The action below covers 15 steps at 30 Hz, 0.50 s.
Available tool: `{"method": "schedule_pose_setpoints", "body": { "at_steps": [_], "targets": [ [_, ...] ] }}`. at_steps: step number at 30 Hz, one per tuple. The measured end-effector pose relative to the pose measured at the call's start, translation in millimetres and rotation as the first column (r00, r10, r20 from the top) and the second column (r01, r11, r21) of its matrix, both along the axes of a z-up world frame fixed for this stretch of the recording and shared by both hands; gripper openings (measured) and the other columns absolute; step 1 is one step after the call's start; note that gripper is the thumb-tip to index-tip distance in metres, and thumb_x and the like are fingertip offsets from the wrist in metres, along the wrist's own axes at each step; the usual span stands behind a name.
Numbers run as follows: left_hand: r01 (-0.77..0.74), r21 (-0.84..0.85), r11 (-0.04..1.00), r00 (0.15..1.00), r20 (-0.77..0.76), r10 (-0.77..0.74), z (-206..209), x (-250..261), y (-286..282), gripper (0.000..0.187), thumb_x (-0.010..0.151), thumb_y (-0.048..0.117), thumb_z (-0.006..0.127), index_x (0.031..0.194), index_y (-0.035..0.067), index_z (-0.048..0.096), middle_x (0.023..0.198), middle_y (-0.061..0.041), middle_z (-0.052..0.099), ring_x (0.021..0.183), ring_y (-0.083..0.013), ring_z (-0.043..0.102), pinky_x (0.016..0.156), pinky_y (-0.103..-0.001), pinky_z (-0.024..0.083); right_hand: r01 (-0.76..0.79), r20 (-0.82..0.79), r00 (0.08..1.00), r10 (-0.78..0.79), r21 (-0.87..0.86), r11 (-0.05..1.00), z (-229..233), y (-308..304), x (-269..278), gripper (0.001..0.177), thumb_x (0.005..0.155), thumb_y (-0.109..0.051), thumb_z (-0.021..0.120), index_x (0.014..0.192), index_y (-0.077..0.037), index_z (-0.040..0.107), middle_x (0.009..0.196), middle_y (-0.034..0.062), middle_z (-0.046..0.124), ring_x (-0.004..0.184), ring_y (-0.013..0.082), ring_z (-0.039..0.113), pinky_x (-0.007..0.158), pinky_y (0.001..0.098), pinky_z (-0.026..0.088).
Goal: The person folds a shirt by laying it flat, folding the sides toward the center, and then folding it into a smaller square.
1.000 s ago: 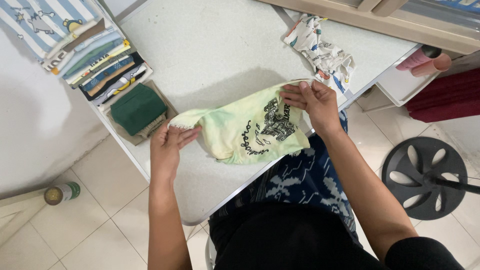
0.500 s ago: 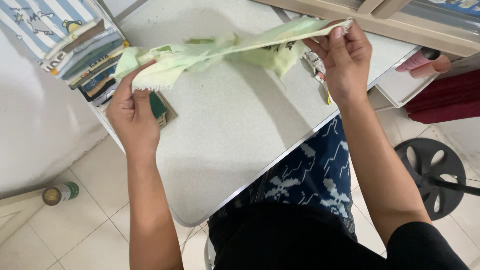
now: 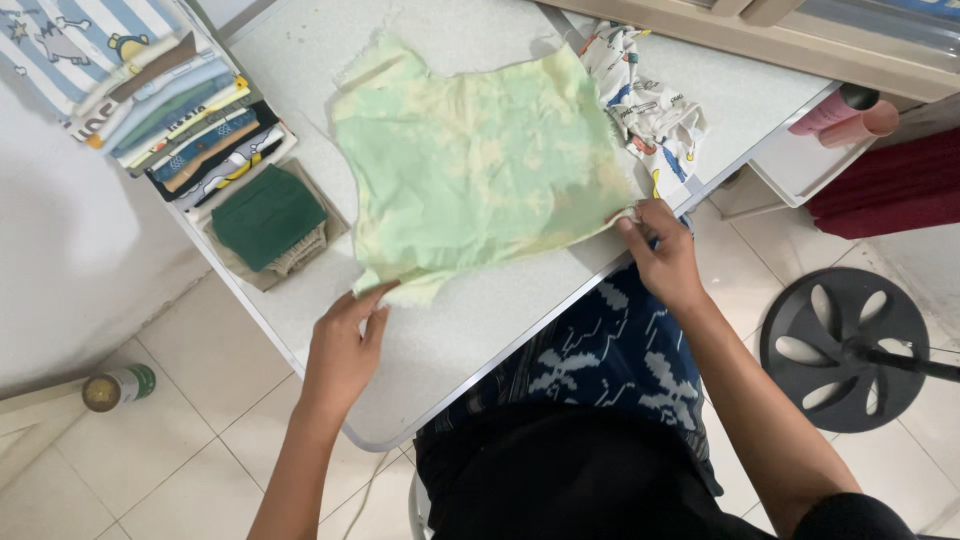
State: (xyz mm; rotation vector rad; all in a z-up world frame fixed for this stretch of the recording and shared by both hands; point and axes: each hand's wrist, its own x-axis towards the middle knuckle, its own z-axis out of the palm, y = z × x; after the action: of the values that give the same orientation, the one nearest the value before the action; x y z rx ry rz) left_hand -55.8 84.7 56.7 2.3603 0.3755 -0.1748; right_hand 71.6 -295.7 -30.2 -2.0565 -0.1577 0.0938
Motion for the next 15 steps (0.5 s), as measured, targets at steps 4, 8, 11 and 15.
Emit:
{"method": "schedule_pose_setpoints", "body": {
  "at_steps": [4,8,11,15],
  "targets": [
    [0.081,0.044,0.996,0.996,0.042,-0.082,-4.3,-23.2,-7.4,0.032,0.094,0.016,0.066,0.124,0.019,0.074,0.085,-0.010,0.068,0.062,-0.0224,0.058,0.061,-0.039,0.050,-0.060,0.282,0.954,0.101,-0.150,0.987,7.6,-4.6,-20.4,0.010,0.099,-0.006,0.068,0.106,-0.002,0.074,0.122,0.0140,0.060,0.111,0.0301,0.056,0.097,0.0370,0.047],
    [0.108,0.052,0.993,0.991,-0.090,-0.103,6.0,-33.7,-12.1,0.032,0.091,0.023,0.067,0.122,0.024,0.076,0.079,-0.007,0.068,0.058,-0.0177,0.060,0.058,-0.036,0.052,-0.044,0.307,0.946,0.106,-0.202,0.978,25.2,-7.2,-36.5,0.012,0.088,0.000,0.068,0.098,-0.001,0.075,0.140,0.0163,0.057,0.120,0.0342,0.050,0.102,0.0411,0.044],
    [0.166,0.057,0.984,0.952,-0.270,-0.145,16.6,-32.0,-12.1,0.036,0.092,0.034,0.068,0.126,0.027,0.073,0.065,-0.006,0.066,0.053,-0.0188,0.058,0.055,-0.035,0.050,-0.033,0.374,0.923,0.092,-0.161,0.986,32.5,-5.3,-38.0,0.032,0.068,0.005,0.053,0.093,-0.002,0.073,0.143,0.0170,0.055,0.128,0.0356,0.046,0.110,0.0419,0.040],
    [0.121,0.018,0.993,0.956,-0.271,-0.112,21.9,-21.2,-13.3,0.038,0.097,0.034,0.063,0.134,0.024,0.069,0.057,-0.010,0.060,0.049,-0.0197,0.055,0.055,-0.034,0.048,-0.048,0.397,0.911,0.109,-0.162,0.986,34.8,8.1,-32.7,0.032,0.068,0.007,0.051,0.091,-0.001,0.070,0.139,0.0154,0.058,0.123,0.0337,0.049,0.111,0.0414,0.041]
  ]
}}
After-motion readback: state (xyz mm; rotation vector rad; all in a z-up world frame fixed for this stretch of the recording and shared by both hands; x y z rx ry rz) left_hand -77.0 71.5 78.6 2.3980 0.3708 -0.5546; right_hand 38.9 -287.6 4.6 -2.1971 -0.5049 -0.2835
